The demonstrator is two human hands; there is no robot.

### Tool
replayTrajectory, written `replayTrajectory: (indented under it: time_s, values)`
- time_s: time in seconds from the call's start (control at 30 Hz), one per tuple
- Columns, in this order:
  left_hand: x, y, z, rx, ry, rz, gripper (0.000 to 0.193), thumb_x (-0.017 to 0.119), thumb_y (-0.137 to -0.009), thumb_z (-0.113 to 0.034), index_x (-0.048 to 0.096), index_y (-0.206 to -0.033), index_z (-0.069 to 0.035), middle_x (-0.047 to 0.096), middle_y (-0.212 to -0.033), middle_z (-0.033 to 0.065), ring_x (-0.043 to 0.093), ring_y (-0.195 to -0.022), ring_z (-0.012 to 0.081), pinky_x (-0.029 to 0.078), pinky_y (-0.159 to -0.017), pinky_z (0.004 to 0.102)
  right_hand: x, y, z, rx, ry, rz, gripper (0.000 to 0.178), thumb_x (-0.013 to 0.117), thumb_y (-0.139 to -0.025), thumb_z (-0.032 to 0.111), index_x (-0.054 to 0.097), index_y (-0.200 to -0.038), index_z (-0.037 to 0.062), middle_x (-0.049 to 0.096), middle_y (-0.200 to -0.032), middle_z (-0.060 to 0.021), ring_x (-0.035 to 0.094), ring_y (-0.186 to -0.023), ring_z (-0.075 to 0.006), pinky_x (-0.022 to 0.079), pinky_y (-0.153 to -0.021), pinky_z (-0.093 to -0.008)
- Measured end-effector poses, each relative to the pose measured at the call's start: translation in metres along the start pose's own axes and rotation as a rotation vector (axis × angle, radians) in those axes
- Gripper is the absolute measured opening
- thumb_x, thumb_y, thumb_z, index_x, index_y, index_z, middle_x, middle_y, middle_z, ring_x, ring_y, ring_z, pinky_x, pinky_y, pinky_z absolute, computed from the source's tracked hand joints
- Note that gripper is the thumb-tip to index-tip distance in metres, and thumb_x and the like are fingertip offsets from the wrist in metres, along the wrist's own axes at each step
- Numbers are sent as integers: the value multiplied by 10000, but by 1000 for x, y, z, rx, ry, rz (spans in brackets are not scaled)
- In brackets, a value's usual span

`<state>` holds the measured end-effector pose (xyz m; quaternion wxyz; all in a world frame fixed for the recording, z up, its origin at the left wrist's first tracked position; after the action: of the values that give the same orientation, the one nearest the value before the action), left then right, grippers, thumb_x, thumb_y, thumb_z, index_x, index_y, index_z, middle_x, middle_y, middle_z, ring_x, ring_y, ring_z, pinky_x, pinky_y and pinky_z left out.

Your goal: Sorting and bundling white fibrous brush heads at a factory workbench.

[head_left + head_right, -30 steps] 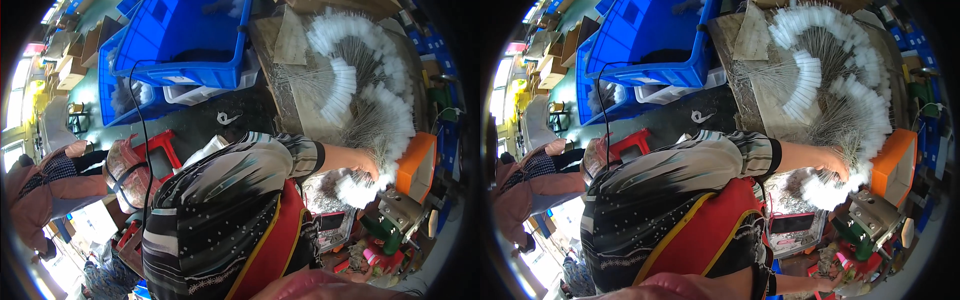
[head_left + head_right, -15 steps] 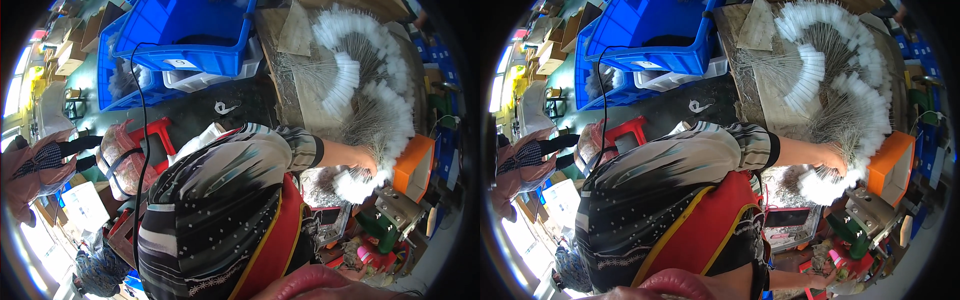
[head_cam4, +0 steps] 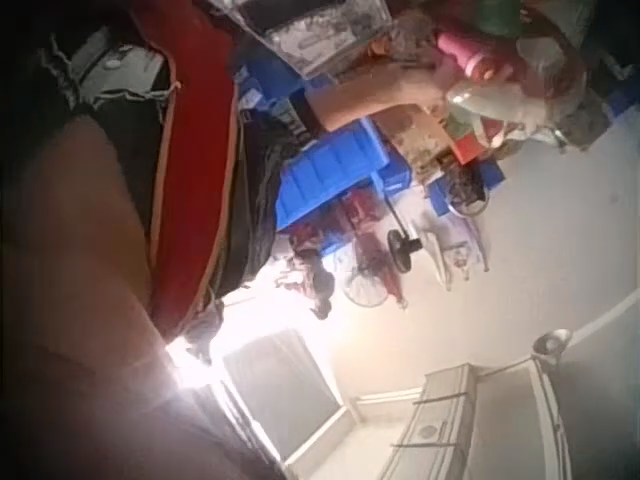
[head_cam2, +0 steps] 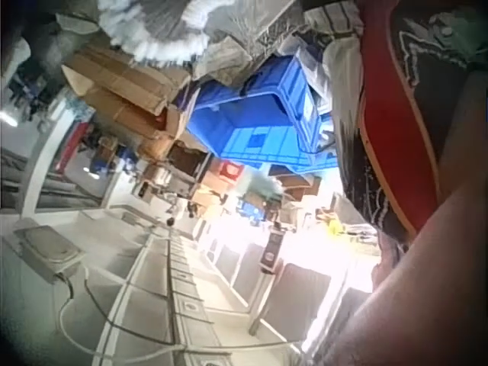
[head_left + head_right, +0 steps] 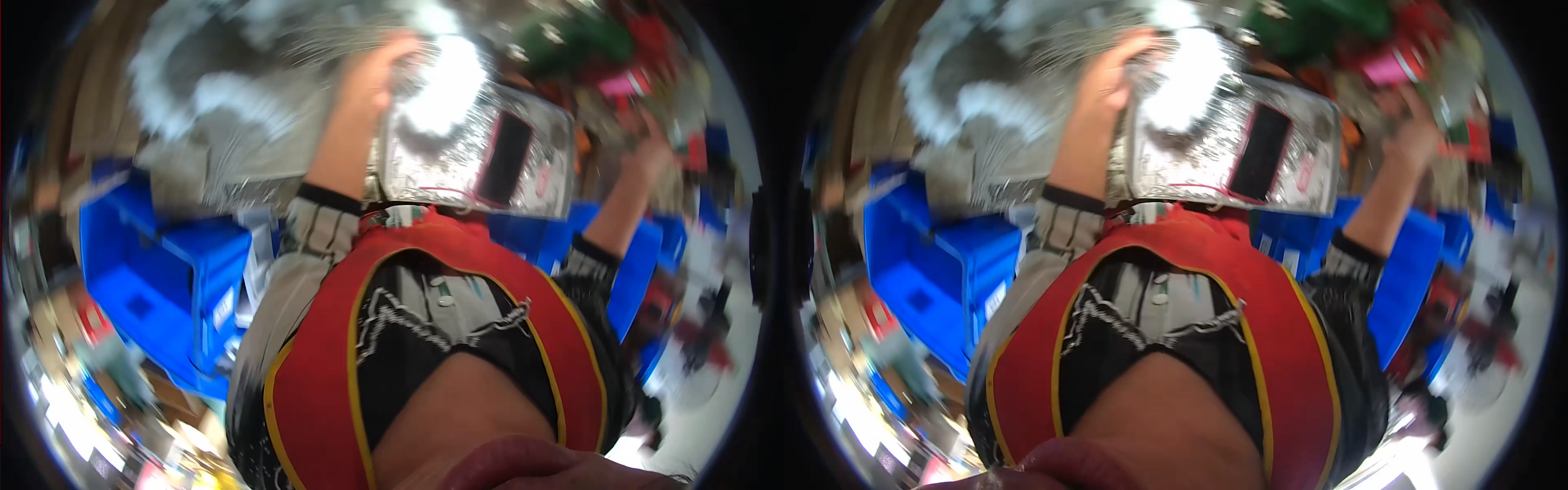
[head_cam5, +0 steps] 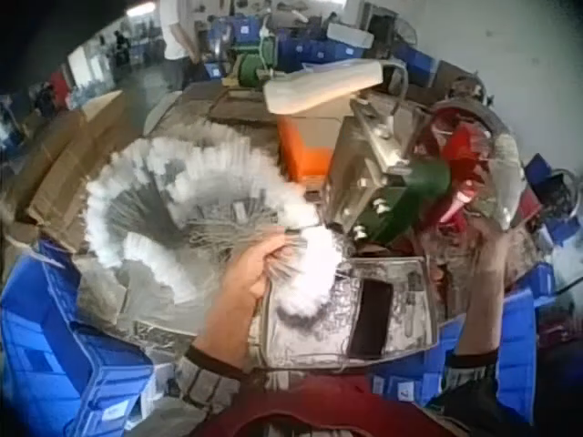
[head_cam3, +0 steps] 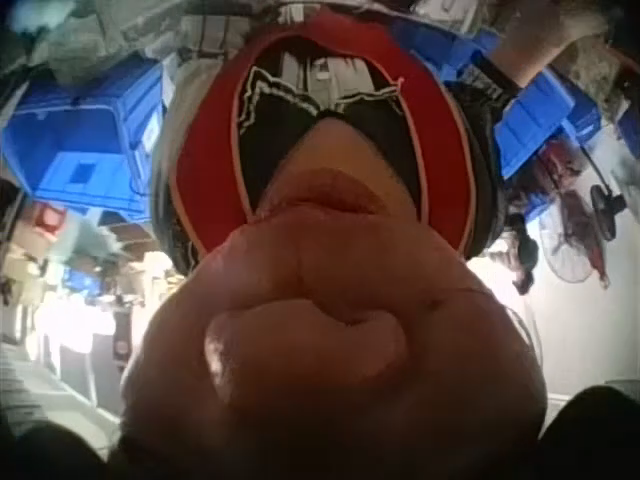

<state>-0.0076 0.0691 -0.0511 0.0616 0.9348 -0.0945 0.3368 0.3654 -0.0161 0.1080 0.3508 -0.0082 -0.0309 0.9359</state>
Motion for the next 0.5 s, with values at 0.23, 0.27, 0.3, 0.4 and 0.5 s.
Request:
replayTrajectory:
  time_s: [0.23,0.27,0.3,0.4,0.5]
  values:
    - [29,15,-9,-140,95,-152,228,542,-764,-23,515,-982,35,587,-882,158,583,-757,216,488,-645,282,12,22,28,-156,-119,151,110,513,-705,28,478,-610,-14,370,-469,-47,406,-434,-166,418,-517,-324]
    - [32,17,-11,-136,91,-161,227,539,-767,-25,513,-984,36,587,-887,161,582,-758,218,488,-648,286,10,19,27,-175,-117,168,113,513,-705,29,478,-605,-12,372,-469,-47,409,-433,-168,419,-522,-322]
    - [32,16,-10,-157,149,-162,241,572,-719,10,531,-955,42,584,-875,133,572,-791,219,483,-708,302,8,18,27,-194,-116,187,117,514,-705,30,479,-601,-10,373,-468,-47,412,-433,-170,420,-527,-320]
    - [33,22,-15,-164,133,-162,250,566,-729,0,522,-971,42,585,-890,149,573,-796,224,480,-726,307,14,23,26,-178,-119,191,124,518,-704,31,478,-592,-6,376,-468,-48,415,-432,-170,419,-533,-315]
    - [30,20,-15,-151,147,-173,263,557,-732,3,518,-988,47,584,-904,157,572,-810,232,474,-752,314,13,20,24,-148,-153,208,147,520,-717,25,468,-582,-3,376,-469,-48,419,-440,-173,415,-534,-306]
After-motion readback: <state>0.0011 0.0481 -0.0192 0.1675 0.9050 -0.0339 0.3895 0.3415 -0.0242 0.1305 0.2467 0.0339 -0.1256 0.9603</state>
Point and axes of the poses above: each hand's wrist, its own y-axis away from the middle knuckle, its own x-axis out of the palm, z = x × y, the point moved 6 cm from there along -y, towards the middle knuckle
